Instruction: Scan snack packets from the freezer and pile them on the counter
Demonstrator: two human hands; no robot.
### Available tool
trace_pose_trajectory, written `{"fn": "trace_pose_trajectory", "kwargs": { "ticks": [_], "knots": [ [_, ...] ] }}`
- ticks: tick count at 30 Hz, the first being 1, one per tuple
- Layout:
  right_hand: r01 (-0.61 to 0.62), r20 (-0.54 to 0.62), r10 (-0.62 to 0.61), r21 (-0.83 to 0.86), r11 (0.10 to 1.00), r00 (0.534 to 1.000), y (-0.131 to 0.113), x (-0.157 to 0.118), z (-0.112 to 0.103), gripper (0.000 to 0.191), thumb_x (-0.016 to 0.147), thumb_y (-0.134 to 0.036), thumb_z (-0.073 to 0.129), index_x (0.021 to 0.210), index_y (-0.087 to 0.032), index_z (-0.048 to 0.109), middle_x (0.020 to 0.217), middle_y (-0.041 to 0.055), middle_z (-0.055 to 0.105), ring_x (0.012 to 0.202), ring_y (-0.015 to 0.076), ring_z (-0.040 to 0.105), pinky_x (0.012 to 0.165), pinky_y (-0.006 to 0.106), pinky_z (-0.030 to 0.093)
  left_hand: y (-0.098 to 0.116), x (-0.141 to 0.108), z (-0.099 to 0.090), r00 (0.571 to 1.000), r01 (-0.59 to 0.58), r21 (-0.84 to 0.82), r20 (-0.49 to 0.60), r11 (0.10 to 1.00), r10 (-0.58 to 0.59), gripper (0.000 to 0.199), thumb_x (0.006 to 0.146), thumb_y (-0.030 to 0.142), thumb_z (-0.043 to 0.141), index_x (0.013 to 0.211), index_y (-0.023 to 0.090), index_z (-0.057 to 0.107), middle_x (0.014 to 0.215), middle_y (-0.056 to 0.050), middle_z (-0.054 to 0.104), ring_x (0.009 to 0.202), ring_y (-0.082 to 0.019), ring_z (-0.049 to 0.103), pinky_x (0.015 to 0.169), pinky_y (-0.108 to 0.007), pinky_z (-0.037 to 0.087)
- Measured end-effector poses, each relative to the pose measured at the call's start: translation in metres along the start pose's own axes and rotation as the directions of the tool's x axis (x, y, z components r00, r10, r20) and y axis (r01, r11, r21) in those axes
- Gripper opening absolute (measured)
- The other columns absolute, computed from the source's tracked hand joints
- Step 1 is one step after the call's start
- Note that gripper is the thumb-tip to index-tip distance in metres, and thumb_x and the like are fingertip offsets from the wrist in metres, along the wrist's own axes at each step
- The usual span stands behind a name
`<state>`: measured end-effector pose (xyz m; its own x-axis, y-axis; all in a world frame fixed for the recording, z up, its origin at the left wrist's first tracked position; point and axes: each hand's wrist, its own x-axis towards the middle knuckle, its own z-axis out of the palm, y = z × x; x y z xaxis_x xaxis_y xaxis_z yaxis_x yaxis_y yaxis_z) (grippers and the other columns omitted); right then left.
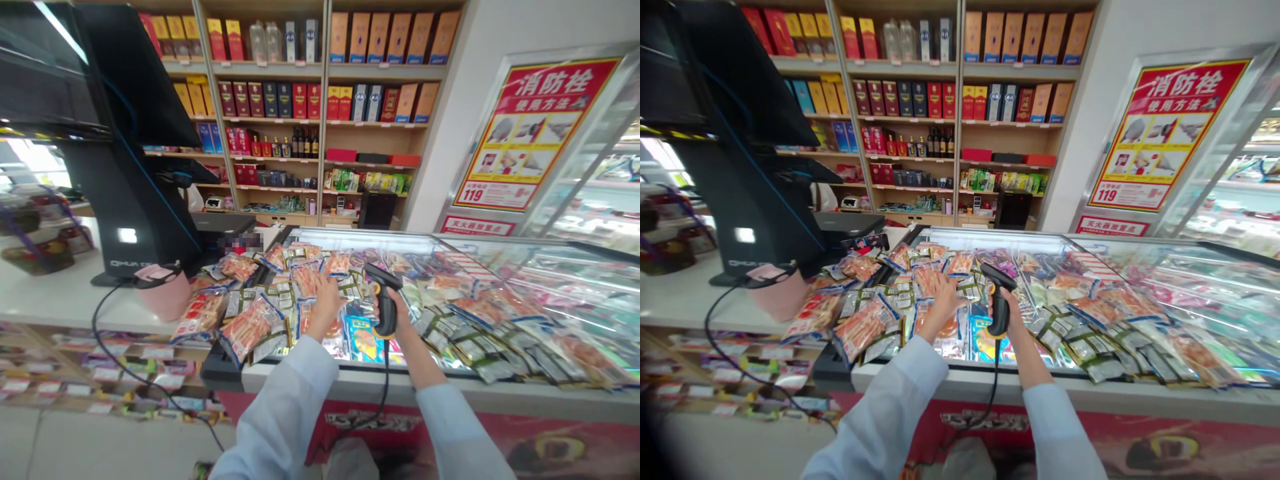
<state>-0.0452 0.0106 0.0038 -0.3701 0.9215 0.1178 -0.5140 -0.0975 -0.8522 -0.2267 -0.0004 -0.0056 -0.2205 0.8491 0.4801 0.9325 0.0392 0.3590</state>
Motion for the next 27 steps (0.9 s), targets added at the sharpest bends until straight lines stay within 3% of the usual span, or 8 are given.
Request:
{"fn": "trace_pose_trajectory", "kwargs": {
  "ticks": [3,6,9,13,21,27],
  "knots": [
    [0.013,0.005,-0.013,-0.003,1.0,1.0,0.001,0.0,0.0,0.038,0.069,-0.054,0.069,0.084,-0.019,0.062,0.057,-0.0023,0.058,0.041,0.0106,0.052,0.037,0.02,0.045,0.0,-0.001,0.001,0.999,-0.036,-0.065,-0.005,0.997,0.035,0.041,0.068,0.026,0.079,0.099,0.015,0.055,0.12,-0.017,0.052,0.118,-0.033,0.048,0.099,-0.048,0.037],
    [0.021,0.003,-0.021,-0.001,1.0,1.0,0.001,-0.001,0.0,0.038,0.069,-0.053,0.069,0.083,-0.019,0.063,0.056,-0.0024,0.057,0.04,0.0105,0.051,0.036,0.02,0.044,-0.003,0.001,0.001,1.0,-0.005,-0.169,0.01,0.986,0.007,0.029,0.073,0.02,0.072,0.096,0.015,0.055,0.105,-0.011,0.057,0.102,-0.026,0.056,0.09,-0.04,0.043],
    [0.029,0.0,-0.029,-0.002,1.0,1.0,0.002,-0.001,0.001,0.038,0.069,-0.054,0.069,0.083,-0.018,0.064,0.056,-0.0021,0.058,0.04,0.0103,0.052,0.038,0.02,0.045,-0.006,0.005,0.001,0.99,0.056,-0.338,-0.1,0.939,-0.095,0.021,0.075,0.022,0.07,0.089,0.017,0.054,0.09,-0.004,0.056,0.09,-0.021,0.056,0.083,-0.035,0.046],
    [0.018,0.006,-0.018,-0.024,1.0,1.0,0.002,-0.003,0.0,0.038,0.07,-0.054,0.068,0.082,-0.018,0.064,0.056,-0.0009,0.059,0.04,0.011,0.052,0.036,0.021,0.044,-0.01,0.009,0.0,0.939,0.041,-0.541,-0.266,0.84,-0.218,0.016,0.082,0.027,0.062,0.09,0.019,0.051,0.094,-0.005,0.056,0.095,-0.021,0.055,0.088,-0.038,0.045],
    [-0.032,0.064,0.036,-0.062,0.998,0.997,0.002,-0.003,-0.002,0.038,0.069,-0.055,0.069,0.069,-0.018,0.06,0.053,0.0,0.06,0.037,0.0106,0.051,0.035,0.02,0.044,-0.012,0.012,-0.002,0.904,0.018,-0.634,-0.32,0.773,-0.283,0.015,0.086,0.03,0.056,0.095,0.019,0.051,0.102,-0.009,0.056,0.102,-0.023,0.054,0.092,-0.038,0.046],
    [-0.002,0.045,0.004,-0.062,0.998,0.999,0.004,-0.003,-0.001,0.036,0.07,-0.053,0.069,0.071,-0.017,0.063,0.052,0.0002,0.06,0.036,0.011,0.052,0.034,0.02,0.045,-0.014,0.01,0.0,0.901,-0.003,-0.632,-0.337,0.775,-0.272,0.02,0.088,0.038,0.053,0.096,0.02,0.051,0.101,-0.008,0.057,0.1,-0.022,0.055,0.091,-0.039,0.047]
  ]
}}
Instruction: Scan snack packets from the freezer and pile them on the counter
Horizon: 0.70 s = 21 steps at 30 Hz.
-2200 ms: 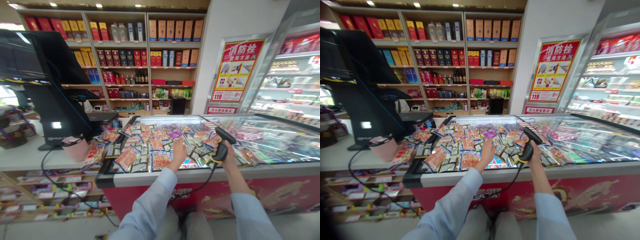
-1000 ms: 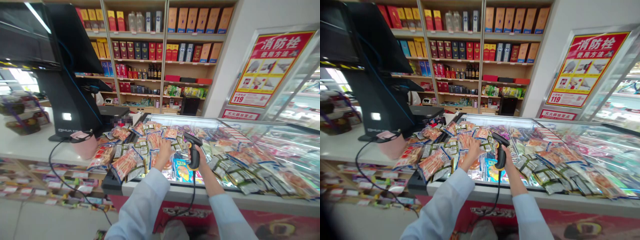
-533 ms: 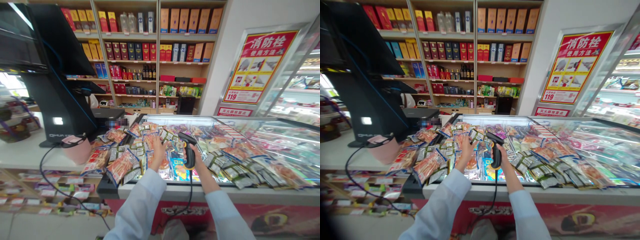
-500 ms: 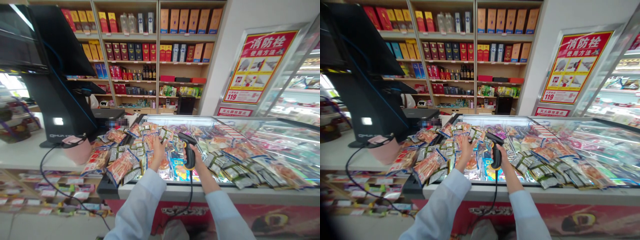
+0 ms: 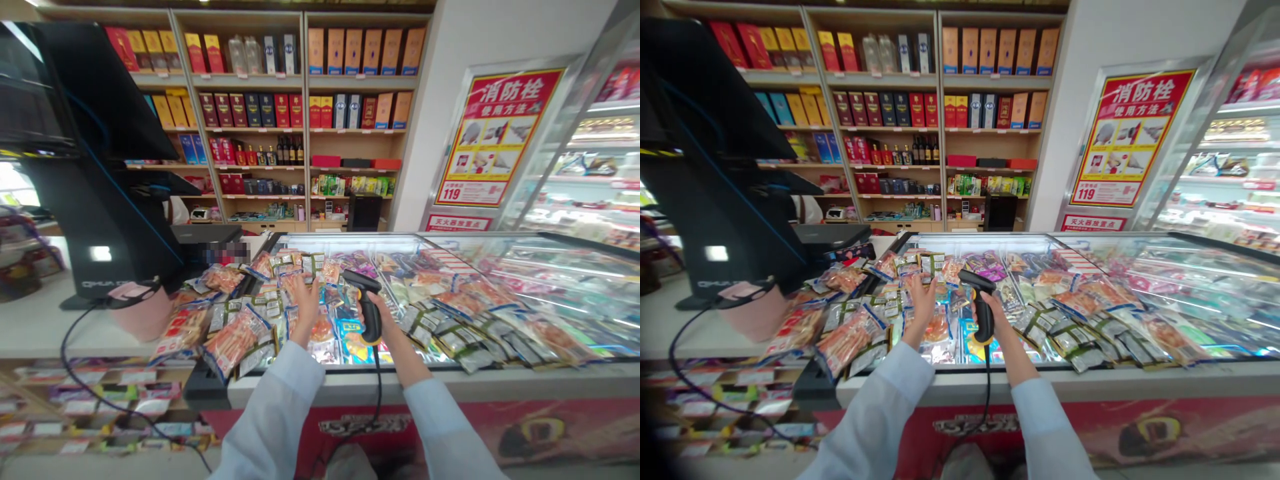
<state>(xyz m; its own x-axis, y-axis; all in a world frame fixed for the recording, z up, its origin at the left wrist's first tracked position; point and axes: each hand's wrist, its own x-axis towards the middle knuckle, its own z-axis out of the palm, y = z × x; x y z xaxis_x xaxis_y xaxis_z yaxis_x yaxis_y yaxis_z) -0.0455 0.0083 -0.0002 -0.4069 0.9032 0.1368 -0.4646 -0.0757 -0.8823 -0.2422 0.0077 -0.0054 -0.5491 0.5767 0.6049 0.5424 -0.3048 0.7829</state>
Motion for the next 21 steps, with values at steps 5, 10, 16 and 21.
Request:
{"fn": "trace_pose_trajectory", "kwargs": {
  "ticks": [5,10,16,21],
  "knots": [
    [0.026,-0.001,-0.026,0.004,1.0,1.0,-0.0026,-0.0052,0.003,0.034,0.074,-0.05,0.068,0.076,-0.016,0.066,0.056,0.0008,0.062,0.039,0.0108,0.054,0.036,0.019,0.046,-0.0007,0.0006,-0.0002,1.0,-0.012,0.013,0.003,1.0,0.012,0.02,0.089,0.039,0.053,0.098,0.021,0.051,0.101,-0.008,0.056,0.1,-0.022,0.056,0.09,-0.039,0.048],
    [0.006,0.024,-0.006,-0.015,1.0,1.0,-0.0046,-0.0063,0.0045,0.036,0.073,-0.051,0.069,0.071,-0.016,0.063,0.055,0.0008,0.061,0.04,0.0104,0.054,0.036,0.019,0.045,0.0016,-0.0002,-0.0014,1.0,-0.016,0.02,0.002,1.0,0.016,0.022,0.089,0.041,0.052,0.097,0.021,0.051,0.1,-0.008,0.057,0.102,-0.023,0.055,0.091,-0.038,0.046],
    [-0.01,0.045,0.01,-0.015,1.0,0.999,-0.0055,-0.0071,0.0055,0.038,0.07,-0.053,0.071,0.076,-0.016,0.065,0.057,-0.0001,0.061,0.039,0.0102,0.053,0.035,0.019,0.045,0.003,-0.0001,-0.0018,1.0,-0.007,0.035,0.015,0.999,0.007,0.021,0.089,0.04,0.051,0.096,0.02,0.051,0.1,-0.009,0.056,0.104,-0.024,0.054,0.096,-0.04,0.042],
    [-0.024,0.042,0.024,-0.002,1.0,0.999,-0.0056,-0.0084,0.0047,0.036,0.071,-0.052,0.071,0.078,-0.017,0.066,0.058,-0.0001,0.061,0.04,0.0093,0.052,0.037,0.019,0.045,0.0006,0.0002,-0.0003,1.0,-0.001,0.038,0.02,0.999,0.001,0.02,0.089,0.039,0.053,0.095,0.02,0.051,0.1,-0.008,0.056,0.105,-0.024,0.053,0.097,-0.04,0.041]
  ]
}}
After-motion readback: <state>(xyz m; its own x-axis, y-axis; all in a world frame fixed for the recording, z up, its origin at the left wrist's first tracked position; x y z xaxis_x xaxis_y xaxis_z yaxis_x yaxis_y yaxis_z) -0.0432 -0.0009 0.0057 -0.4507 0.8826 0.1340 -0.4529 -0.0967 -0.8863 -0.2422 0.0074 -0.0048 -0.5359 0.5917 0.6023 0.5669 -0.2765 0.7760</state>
